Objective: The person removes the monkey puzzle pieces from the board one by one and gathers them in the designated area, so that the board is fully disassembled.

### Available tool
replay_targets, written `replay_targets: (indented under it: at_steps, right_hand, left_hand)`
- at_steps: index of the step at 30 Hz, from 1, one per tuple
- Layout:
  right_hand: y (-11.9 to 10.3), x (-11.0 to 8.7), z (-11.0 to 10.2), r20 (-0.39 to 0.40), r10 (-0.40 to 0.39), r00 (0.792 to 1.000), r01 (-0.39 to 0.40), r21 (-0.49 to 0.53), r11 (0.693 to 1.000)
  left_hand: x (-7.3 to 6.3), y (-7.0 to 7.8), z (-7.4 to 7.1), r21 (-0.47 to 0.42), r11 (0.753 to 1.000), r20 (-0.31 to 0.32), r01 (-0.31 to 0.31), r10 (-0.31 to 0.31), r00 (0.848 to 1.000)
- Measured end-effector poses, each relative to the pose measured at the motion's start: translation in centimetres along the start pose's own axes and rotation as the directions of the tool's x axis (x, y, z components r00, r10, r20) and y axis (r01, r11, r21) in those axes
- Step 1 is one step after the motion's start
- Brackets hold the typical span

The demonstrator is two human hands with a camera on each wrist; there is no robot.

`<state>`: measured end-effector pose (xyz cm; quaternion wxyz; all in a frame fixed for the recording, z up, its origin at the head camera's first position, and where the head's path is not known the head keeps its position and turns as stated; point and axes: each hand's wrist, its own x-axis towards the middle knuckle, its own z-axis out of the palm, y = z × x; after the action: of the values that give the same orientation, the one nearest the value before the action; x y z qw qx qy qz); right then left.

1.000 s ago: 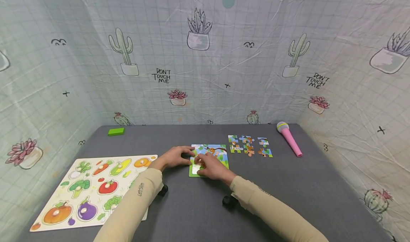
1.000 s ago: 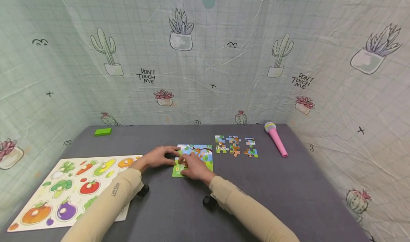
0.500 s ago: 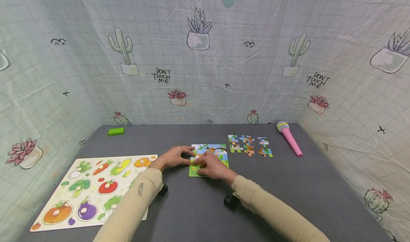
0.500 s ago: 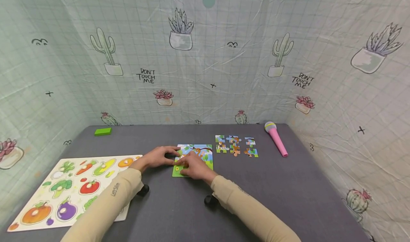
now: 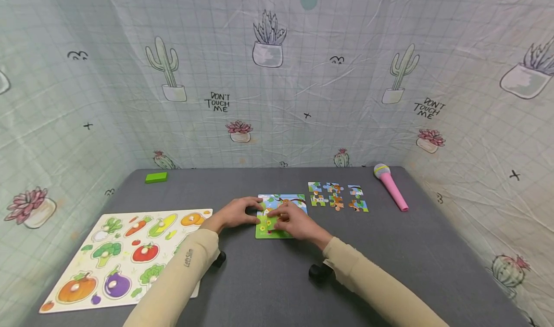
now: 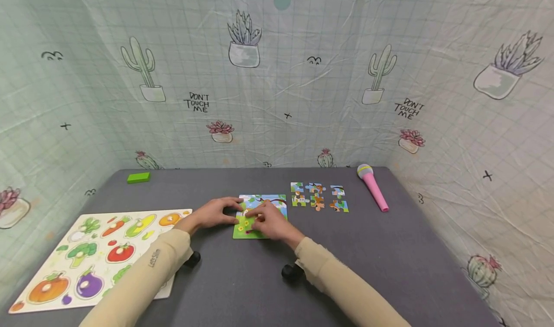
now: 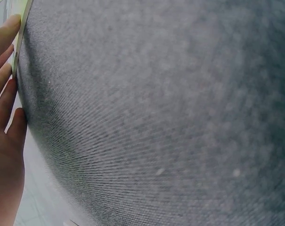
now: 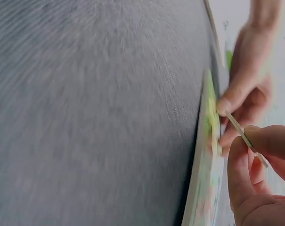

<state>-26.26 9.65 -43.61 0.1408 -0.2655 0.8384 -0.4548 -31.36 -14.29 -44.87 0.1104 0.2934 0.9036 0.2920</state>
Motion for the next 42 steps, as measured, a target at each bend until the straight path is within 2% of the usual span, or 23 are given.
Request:
replay_targets:
  at_steps: [4, 8, 11, 16, 24, 31, 37, 42]
  right_hand:
    - [0.8, -1.1, -1.2, -0.053, 0.056, 0.997, -0.052, 0.062, 0.997]
    - [1.5, -2.4, -2.2, -0.097, 0.143, 0.985, -0.126, 0.163, 0.979]
    - [1.7, -3.4, -3.0, -0.146, 0.198, 0.969, -0.170, 0.184, 0.968]
    - [2.3, -4.8, -4.3, -0.194, 0.239, 0.951, -0.211, 0.153, 0.965]
    - [4.3, -6.4, -6.0, -0.202, 0.202, 0.958, -0.184, 0.101, 0.978]
    - [5.1, -7.3, -7.1, -0.256, 0.197, 0.946, -0.184, 0.076, 0.980]
    - [6.4, -7.1, -7.8, -0.270, 0.213, 0.939, -0.210, 0.041, 0.977]
    - [6.5, -6.7, -7.8, -0.263, 0.241, 0.934, -0.243, 0.023, 0.970]
  left_hand:
    - [-0.1, 0.3, 0.0, -0.001, 1.000, 0.007, 0.014, -0.014, 1.000]
    - [-0.2, 0.5, 0.0, -0.018, 0.999, 0.016, 0.035, -0.035, 0.999]
    - [-0.1, 0.4, 0.0, -0.011, 0.999, 0.011, 0.031, -0.031, 0.999]
    - [0.0, 0.2, 0.0, 0.004, 0.999, 0.008, 0.037, -0.037, 0.999]
    - [-0.1, 0.4, -0.1, -0.008, 0.999, 0.018, 0.032, -0.032, 0.999]
    - [-0.1, 0.2, 0.0, -0.018, 0.999, 0.017, 0.046, -0.046, 0.999]
    - [-0.1, 0.2, 0.1, -0.027, 0.998, 0.017, 0.052, -0.052, 0.999]
    - [0.0, 0.1, 0.1, -0.024, 0.998, 0.016, 0.051, -0.051, 0.999]
